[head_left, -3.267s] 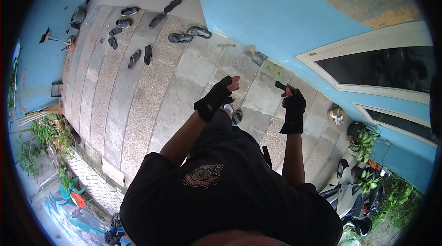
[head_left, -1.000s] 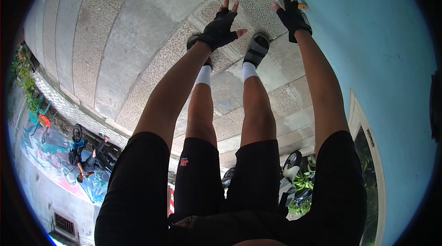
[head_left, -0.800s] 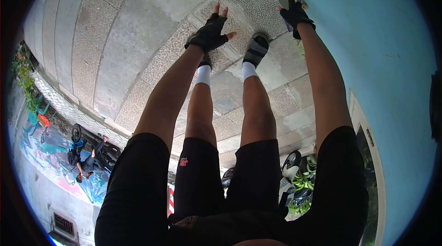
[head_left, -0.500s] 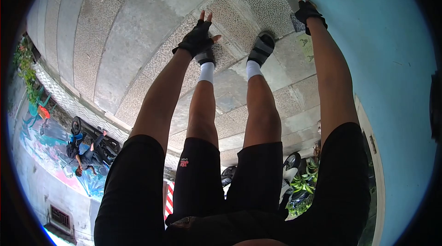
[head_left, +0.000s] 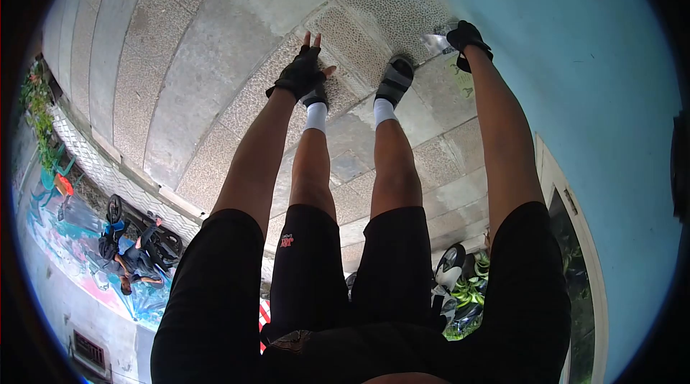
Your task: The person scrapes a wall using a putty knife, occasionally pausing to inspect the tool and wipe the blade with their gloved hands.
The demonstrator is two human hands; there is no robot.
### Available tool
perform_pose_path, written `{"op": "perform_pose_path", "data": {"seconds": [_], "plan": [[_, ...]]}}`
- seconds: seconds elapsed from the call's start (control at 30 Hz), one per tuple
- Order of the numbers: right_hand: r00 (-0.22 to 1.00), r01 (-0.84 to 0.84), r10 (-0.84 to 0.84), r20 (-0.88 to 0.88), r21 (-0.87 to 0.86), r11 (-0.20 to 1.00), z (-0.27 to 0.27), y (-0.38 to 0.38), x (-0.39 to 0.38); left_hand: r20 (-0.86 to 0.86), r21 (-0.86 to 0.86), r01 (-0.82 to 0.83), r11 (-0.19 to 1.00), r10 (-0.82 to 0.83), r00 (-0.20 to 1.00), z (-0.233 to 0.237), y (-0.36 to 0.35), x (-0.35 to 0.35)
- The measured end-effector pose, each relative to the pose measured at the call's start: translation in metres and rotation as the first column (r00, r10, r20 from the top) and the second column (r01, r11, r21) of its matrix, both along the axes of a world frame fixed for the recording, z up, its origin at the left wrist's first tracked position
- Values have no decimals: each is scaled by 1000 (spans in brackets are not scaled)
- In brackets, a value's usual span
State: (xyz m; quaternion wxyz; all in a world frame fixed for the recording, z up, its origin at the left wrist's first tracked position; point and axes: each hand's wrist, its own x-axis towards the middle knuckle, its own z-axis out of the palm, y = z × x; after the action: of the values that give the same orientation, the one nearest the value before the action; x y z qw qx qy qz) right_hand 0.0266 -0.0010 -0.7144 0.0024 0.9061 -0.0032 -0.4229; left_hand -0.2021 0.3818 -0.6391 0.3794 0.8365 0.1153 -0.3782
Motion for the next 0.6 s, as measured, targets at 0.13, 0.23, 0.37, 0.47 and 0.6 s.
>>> {"op": "perform_pose_path", "data": {"seconds": [0.13,0.23,0.37,0.47,0.6], "plan": [[995,104,-104,-10,33,994,38,19,-5,64,-36,-34,999,36,997,29,-26,27],[943,309,-291,-159,103,946,59,29,0,110,-107,-67,992,78,991,49,-43,41],[831,549,-435,-348,377,746,132,53,-6,131,-200,-126,972,154,979,97,-65,63],[529,843,-640,-557,433,321,176,68,-19,318,-216,-197,956,260,912,149,-86,75],[413,864,-661,-626,499,66,261,96,-55,535,-271,-190,944,312,785,161,-84,68]]}}
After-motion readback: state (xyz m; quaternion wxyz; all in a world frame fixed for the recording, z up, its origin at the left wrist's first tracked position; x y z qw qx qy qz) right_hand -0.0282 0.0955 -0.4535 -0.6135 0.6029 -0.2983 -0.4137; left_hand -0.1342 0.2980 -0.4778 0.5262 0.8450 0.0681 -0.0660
